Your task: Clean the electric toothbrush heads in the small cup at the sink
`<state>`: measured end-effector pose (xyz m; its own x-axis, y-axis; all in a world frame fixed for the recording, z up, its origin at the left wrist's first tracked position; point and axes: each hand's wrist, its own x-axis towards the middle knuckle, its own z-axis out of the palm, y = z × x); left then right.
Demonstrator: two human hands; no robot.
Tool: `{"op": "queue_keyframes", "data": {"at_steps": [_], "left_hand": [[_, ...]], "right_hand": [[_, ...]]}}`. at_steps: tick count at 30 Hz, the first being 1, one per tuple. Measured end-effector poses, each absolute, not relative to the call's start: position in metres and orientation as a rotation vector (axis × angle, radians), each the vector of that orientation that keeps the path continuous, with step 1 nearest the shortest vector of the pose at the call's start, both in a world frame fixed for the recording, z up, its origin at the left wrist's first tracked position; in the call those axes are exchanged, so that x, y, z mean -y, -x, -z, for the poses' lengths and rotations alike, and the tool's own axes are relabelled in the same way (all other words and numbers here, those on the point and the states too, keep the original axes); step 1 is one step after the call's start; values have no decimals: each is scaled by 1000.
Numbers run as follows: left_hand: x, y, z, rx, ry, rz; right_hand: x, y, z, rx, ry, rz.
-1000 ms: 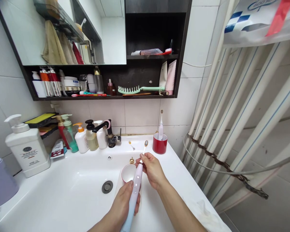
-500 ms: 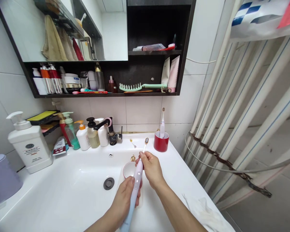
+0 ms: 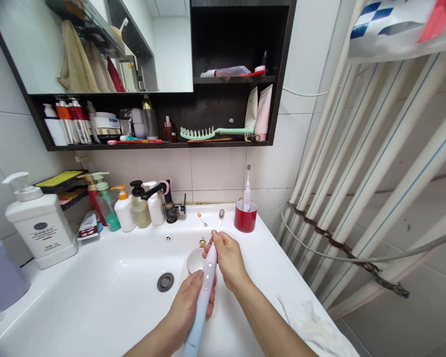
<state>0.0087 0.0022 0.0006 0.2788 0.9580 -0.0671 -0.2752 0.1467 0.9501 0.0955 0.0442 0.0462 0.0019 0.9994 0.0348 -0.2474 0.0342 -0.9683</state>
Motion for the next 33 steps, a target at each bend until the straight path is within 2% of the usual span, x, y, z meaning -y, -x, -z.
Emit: {"op": "queue_keyframes", "data": {"at_steps": [4, 9, 16, 20, 24, 33], "left_hand": [[-5, -6, -3, -797, -1119, -1097], [-16, 6, -10, -967, -1274, -1216], [-26, 22, 7, -1526, -1819, -1129], [-30, 16, 20, -1660, -2018, -897], [-41, 9, 14, -1665, -2097, -916], [-118, -21, -28, -1622, -2254, -1070]], "right_hand": [[-38, -97, -49, 1145, 942, -1301], [-35, -101, -55, 1466, 880, -1364], [-72, -108, -55, 1410, 1032, -773], [-82, -99, -31, 1649, 1162, -652], [-87, -94, -18, 1786, 1224, -537], [-161, -121, -64, 1737, 1399, -292]]}}
